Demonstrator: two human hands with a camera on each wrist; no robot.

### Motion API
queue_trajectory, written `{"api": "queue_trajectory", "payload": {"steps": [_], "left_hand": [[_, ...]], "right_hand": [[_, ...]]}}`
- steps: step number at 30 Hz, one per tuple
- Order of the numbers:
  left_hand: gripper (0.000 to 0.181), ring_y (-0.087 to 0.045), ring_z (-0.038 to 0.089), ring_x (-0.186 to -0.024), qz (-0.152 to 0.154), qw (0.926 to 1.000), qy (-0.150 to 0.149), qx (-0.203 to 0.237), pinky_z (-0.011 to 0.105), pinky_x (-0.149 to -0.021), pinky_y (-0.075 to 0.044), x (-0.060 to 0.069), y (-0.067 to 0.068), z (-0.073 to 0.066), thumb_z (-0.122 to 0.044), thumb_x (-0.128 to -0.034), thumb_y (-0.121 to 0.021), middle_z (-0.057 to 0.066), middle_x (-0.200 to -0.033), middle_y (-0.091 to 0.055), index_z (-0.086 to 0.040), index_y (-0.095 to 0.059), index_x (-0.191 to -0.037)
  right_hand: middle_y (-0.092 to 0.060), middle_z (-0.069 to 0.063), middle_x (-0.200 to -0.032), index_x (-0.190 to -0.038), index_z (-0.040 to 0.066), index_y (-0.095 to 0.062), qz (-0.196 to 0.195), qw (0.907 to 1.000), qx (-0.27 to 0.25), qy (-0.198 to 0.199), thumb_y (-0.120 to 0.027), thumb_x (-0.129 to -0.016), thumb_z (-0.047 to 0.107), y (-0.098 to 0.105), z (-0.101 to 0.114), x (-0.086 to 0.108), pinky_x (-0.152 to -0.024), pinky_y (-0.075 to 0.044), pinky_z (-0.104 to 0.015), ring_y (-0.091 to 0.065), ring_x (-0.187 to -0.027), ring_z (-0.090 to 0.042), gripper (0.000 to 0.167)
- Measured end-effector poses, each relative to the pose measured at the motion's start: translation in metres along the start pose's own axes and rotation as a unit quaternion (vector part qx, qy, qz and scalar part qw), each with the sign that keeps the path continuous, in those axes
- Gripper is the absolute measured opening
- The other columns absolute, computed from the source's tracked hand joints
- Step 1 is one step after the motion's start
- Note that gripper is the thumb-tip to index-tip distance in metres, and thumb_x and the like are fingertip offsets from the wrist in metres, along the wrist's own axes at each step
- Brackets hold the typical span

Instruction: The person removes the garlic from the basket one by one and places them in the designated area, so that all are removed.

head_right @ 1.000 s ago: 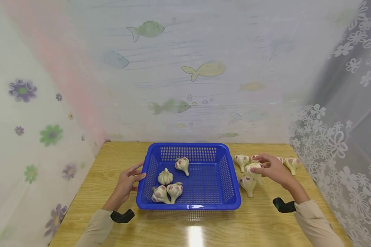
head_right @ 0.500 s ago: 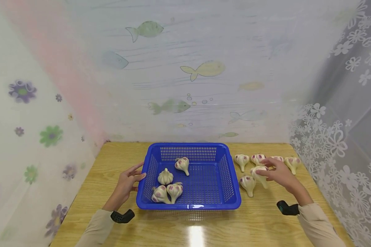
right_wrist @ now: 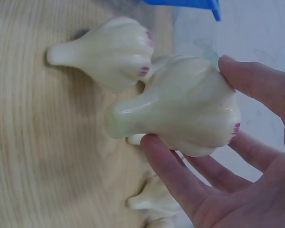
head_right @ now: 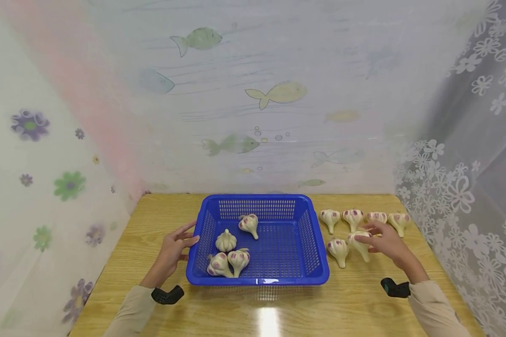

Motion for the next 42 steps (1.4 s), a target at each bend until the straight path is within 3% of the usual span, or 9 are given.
{"api": "queue_trajectory", "payload": {"steps": [11,21,30,42], "left_hand": [[0.05,-0.06,0.021,-0.078,0.0,1.0,-0.003,0.003,0.031,-0.049,-0.05,0.001,-0.001,-0.001,-0.009,-0.084,-0.068,0.015,-0.113,-0.061,-0.02,-0.057,-0.132],[0.051,-0.061,0.02,-0.077,0.003,0.9999,-0.005,0.009,0.029,-0.047,-0.049,0.0,-0.001,-0.001,-0.008,-0.083,-0.069,0.015,-0.112,-0.062,-0.02,-0.057,-0.132],[0.052,-0.061,0.02,-0.076,0.015,0.9998,-0.005,0.01,0.03,-0.049,-0.051,0.003,-0.003,-0.004,-0.008,-0.0841,-0.069,0.017,-0.114,-0.061,-0.017,-0.055,-0.134],[0.051,-0.061,0.02,-0.077,0.001,1.0,-0.005,0.008,0.03,-0.048,-0.05,0.0,-0.001,0.0,-0.009,-0.0832,-0.069,0.015,-0.113,-0.061,-0.02,-0.057,-0.132]], "right_hand": [[-0.035,-0.039,-0.129,-0.136,-0.018,-0.027,-0.01,0.9988,-0.023,-0.041,-0.058,-0.094,0.03,-0.006,-0.036,-0.002,-0.079,-0.053,-0.043,-0.05,-0.108,-0.046,0.071],[-0.033,-0.043,-0.128,-0.136,-0.019,-0.023,-0.019,0.9952,-0.045,-0.084,-0.056,-0.095,0.036,-0.012,-0.062,-0.003,-0.08,-0.052,-0.045,-0.063,-0.094,-0.038,0.076],[-0.033,-0.044,-0.127,-0.135,-0.02,-0.023,-0.031,0.9949,-0.029,-0.091,-0.056,-0.095,0.036,-0.012,-0.065,-0.005,-0.079,-0.053,-0.045,-0.064,-0.09,-0.037,0.076],[-0.031,-0.046,-0.126,-0.135,-0.019,-0.023,-0.035,0.9945,0.007,-0.098,-0.057,-0.093,0.038,-0.01,-0.06,-0.006,-0.078,-0.052,-0.047,-0.06,-0.093,-0.044,0.079]]}}
Point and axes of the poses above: each hand's wrist, its own x-axis away from the middle knuckle, its own y-axis out of the back of the hand, z = x × y, the point moved 8 cm from there along -x, towards the middle knuckle
